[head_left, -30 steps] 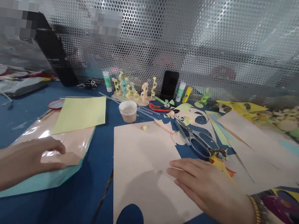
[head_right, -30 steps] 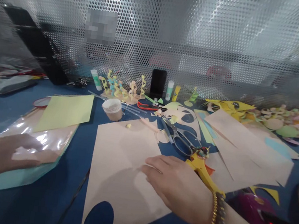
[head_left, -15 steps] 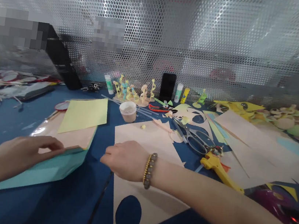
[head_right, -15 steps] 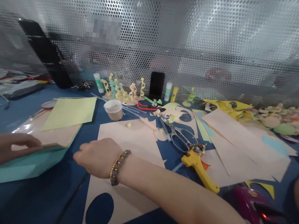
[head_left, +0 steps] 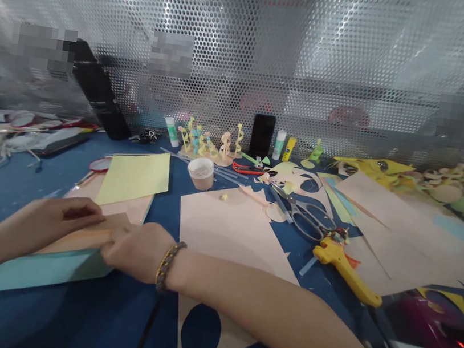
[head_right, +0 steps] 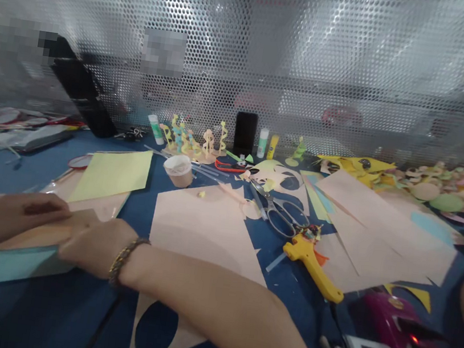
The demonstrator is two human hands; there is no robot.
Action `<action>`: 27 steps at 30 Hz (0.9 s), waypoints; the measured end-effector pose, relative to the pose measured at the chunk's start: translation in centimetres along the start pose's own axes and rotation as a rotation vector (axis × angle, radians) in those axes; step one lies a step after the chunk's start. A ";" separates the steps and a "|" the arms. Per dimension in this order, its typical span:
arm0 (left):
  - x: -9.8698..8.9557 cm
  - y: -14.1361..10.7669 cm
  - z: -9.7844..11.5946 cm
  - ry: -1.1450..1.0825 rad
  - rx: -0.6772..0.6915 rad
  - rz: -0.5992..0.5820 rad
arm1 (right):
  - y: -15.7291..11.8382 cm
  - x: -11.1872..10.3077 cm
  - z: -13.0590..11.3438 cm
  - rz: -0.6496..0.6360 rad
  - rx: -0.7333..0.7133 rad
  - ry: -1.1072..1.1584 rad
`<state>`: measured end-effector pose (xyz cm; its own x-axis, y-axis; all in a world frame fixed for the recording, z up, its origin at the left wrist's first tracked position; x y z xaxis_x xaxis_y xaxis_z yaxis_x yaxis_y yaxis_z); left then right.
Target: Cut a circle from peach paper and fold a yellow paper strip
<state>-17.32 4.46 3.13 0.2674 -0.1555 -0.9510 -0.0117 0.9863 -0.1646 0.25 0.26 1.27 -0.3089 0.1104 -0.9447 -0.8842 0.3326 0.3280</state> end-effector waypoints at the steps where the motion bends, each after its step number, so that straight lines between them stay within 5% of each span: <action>1: 0.1 0.0 0.1 -0.001 -0.007 -0.018 | 0.5 0.0 -0.7 0.006 -0.034 -0.022; 13: 0.3 -0.7 0.7 -0.026 0.084 -0.007 | 2.9 0.2 -2.3 0.079 -0.147 -0.117; 25: 0.7 -0.5 -0.2 -0.037 0.103 -0.170 | 3.7 1.5 -2.0 0.192 -0.114 -0.134; 27: 0.6 -0.5 -0.3 -0.027 0.109 -0.094 | 3.6 1.5 -2.0 0.185 -0.106 -0.131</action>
<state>-17.44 3.82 2.59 0.2881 -0.2475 -0.9251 0.1185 0.9678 -0.2220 -4.05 -0.25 1.07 -0.4267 0.2831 -0.8590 -0.8510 0.1959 0.4873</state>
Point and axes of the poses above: each hand's wrist, its own y-axis towards the middle knuckle, its own x-axis out of the palm, z = x × y, the point moved 5 cm from there along y, towards the middle knuckle, and after that the axes turned 2 degrees about -y, right-handed, at the moved point
